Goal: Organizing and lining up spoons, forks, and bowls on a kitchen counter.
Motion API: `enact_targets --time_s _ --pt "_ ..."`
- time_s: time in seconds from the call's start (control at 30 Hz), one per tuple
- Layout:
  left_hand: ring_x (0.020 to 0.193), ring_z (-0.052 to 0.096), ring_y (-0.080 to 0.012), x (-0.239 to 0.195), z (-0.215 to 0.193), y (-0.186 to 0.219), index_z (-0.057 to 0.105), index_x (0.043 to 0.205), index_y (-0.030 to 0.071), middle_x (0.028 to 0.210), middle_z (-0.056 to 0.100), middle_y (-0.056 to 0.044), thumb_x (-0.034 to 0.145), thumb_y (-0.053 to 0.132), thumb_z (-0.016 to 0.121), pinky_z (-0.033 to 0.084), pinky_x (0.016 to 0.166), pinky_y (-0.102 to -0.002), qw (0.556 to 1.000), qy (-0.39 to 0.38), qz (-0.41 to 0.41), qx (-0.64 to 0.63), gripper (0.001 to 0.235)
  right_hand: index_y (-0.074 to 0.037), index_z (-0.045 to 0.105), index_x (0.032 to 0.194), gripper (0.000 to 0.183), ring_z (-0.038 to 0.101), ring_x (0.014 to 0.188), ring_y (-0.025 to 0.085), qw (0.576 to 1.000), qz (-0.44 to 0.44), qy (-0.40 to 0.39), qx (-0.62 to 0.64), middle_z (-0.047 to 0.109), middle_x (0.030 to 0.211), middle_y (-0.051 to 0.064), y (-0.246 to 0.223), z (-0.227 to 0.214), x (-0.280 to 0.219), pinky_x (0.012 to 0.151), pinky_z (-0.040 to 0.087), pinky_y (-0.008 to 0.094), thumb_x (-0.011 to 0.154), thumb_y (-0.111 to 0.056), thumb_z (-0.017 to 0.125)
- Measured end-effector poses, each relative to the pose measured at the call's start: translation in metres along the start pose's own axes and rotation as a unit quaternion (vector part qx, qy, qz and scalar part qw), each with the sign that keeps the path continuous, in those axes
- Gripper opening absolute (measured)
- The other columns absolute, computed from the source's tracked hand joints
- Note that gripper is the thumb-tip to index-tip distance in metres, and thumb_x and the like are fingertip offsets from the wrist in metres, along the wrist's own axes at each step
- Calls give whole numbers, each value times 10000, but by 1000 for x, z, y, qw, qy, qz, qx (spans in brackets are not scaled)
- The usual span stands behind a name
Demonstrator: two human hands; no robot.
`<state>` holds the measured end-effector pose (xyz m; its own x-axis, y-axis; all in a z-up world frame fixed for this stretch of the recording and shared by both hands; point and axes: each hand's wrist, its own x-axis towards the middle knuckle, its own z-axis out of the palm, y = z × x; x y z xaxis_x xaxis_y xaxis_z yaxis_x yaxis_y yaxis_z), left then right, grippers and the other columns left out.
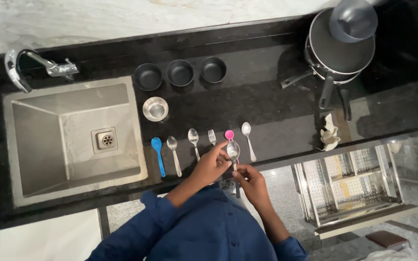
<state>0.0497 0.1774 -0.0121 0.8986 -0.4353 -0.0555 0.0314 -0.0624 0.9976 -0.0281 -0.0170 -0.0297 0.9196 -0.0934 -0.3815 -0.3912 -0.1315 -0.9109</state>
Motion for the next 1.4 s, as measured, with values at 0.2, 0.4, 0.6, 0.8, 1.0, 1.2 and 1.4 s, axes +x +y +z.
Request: enact_targets --time_s 0.2,0.4,0.6,0.8,1.0,1.2,1.4 --pt "811 740 -161 -14 11 -21 541 1356 59 979 753 -77 932 157 727 579 722 -300 998 -28 -49 32 473 -18 718 1152 215 632 763 59 997 -14 14 73 743 898 13 -13 1 4 649 504 224 951 -93 710" --pt "794 746 -130 -23 14 -16 608 1141 35 907 764 -83 945 186 747 587 697 -294 993 -87 -74 -10 284 5 696 1174 233 630 775 75 991 -29 38 122 731 910 22 -11 6 8 661 494 223 955 -72 705" --pt "799 727 -125 -22 12 -1 596 1073 22 890 740 -83 897 120 777 575 684 -289 987 -115 -96 -55 272 5 673 1173 236 667 801 88 982 -28 38 183 733 920 42 -23 13 9 707 564 249 949 -65 694" --pt "752 725 -133 -26 13 -13 588 1020 6 830 713 -82 925 86 753 573 639 -283 985 -116 -110 -63 207 18 677 1134 199 661 789 90 983 -38 50 171 731 922 54 -22 19 11 688 546 247 954 -58 716" --pt "697 735 -122 -25 6 -11 590 965 15 776 710 -67 944 99 724 581 599 -282 980 -122 -138 -70 160 3 683 1113 200 656 781 74 984 -35 54 167 742 944 37 -33 20 12 663 536 232 935 -80 724" --pt "660 705 -120 -28 1 -15 598 931 21 738 697 -61 938 91 734 550 584 -276 983 -117 -120 -70 153 8 704 1094 183 646 775 78 986 -38 60 149 742 949 37 -35 16 21 674 540 230 945 -96 732" --pt "648 684 -164 -31 -5 -13 631 941 25 720 690 -88 906 132 774 519 586 -331 994 -66 -65 51 182 6 693 1091 193 660 784 82 988 -36 57 141 725 952 39 -18 20 36 669 554 243 931 -92 738"
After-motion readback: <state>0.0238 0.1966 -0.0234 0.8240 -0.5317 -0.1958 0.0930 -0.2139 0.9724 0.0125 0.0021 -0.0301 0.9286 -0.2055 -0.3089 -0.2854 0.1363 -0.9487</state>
